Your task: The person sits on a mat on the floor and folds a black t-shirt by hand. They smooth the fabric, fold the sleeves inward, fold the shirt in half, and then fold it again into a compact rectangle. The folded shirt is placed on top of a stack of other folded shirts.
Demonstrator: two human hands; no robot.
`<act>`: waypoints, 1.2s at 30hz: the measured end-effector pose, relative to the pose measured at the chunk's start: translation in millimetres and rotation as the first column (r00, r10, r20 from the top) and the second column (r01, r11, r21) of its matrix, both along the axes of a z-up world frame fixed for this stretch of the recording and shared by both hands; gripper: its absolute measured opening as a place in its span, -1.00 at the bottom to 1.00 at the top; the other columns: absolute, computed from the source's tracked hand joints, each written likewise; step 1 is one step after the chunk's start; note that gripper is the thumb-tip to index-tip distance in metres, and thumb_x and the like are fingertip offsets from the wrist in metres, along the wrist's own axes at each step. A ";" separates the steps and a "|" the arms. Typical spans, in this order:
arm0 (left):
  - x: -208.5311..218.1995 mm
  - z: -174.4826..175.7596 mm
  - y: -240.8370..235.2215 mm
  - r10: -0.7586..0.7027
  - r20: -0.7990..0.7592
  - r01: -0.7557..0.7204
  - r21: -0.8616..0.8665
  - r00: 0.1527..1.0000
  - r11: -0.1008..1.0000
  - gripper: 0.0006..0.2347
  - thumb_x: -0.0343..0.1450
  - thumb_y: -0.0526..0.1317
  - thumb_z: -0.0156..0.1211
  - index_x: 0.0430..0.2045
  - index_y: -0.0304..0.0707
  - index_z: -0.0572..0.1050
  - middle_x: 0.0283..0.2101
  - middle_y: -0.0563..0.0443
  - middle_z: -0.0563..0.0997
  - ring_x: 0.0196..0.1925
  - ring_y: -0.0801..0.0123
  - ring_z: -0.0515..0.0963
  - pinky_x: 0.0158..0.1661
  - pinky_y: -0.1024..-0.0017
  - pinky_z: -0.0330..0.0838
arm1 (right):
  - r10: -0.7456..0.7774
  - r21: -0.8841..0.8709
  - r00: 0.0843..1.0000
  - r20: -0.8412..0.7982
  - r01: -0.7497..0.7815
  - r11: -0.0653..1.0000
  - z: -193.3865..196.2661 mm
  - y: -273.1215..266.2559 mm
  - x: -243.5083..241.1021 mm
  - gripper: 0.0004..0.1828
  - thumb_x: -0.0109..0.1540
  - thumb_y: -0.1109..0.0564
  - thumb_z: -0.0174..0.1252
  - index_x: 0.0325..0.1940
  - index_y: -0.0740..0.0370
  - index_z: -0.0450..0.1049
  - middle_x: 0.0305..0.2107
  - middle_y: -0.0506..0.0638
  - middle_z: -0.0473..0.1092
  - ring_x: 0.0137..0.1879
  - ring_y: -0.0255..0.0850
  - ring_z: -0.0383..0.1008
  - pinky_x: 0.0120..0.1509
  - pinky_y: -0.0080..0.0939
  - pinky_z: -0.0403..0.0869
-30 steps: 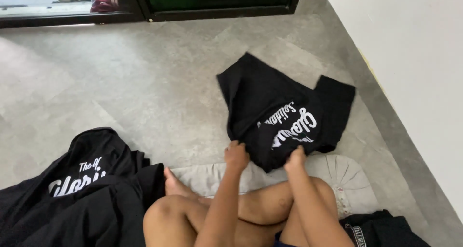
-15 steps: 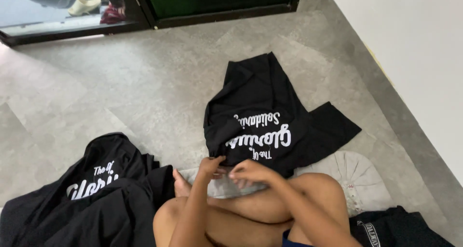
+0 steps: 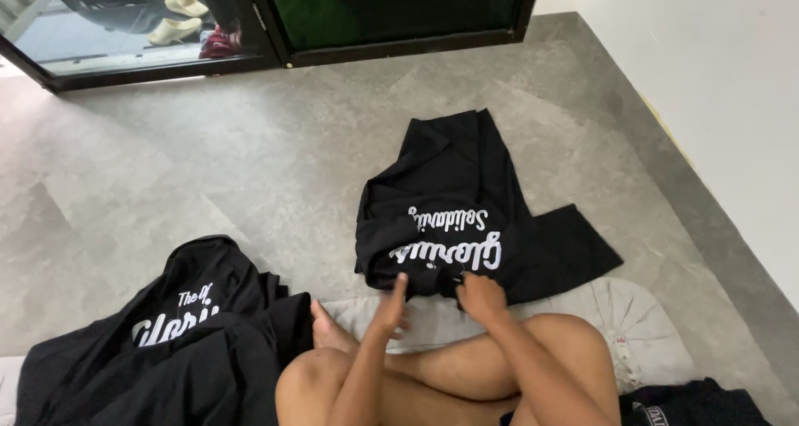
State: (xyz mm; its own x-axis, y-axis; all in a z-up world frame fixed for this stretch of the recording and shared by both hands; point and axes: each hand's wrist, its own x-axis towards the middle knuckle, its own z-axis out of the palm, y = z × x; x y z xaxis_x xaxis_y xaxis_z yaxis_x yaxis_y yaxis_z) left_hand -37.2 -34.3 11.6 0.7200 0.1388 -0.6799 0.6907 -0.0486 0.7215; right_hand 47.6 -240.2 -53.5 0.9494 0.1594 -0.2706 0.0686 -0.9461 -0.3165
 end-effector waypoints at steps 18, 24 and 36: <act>6.7 32.0 3.9 0.017 0.117 -0.048 0.266 0.993 0.963 -0.28 0.10 0.26 0.25 -0.01 -0.31 0.39 0.02 -0.21 0.46 0.14 0.08 0.38 0.12 0.20 0.26 | 0.023 -0.122 0.953 -0.301 -0.063 0.991 30.9 -81.6 23.2 -0.03 -0.21 -0.23 0.45 0.18 0.18 0.31 0.05 0.30 0.27 0.16 0.12 0.32 0.12 0.05 0.38; 32.6 -55.2 29.6 0.212 0.333 -0.325 0.330 0.919 0.887 -0.62 0.22 -0.15 0.16 -0.24 -0.56 0.48 -0.19 -0.45 0.52 -0.01 -0.15 0.46 -0.01 0.09 0.31 | 0.329 -0.333 0.944 0.013 -0.306 0.892 -20.8 -37.9 9.7 -0.65 0.09 0.05 0.12 -0.04 0.06 0.44 -0.34 0.01 0.47 -0.17 -0.06 0.49 -0.10 -0.06 0.37; -10.1 10.1 7.0 0.112 -0.068 -0.078 0.376 0.991 0.923 -0.21 0.11 0.25 0.28 -0.01 -0.50 0.27 -0.11 -0.35 0.50 -0.16 0.03 0.58 -0.33 0.12 0.53 | -0.166 0.147 0.979 -0.123 0.183 0.972 65.6 -35.0 0.2 -0.27 0.07 -0.14 0.14 0.31 -0.07 0.13 0.24 0.14 0.05 0.32 0.08 0.08 0.29 0.14 0.13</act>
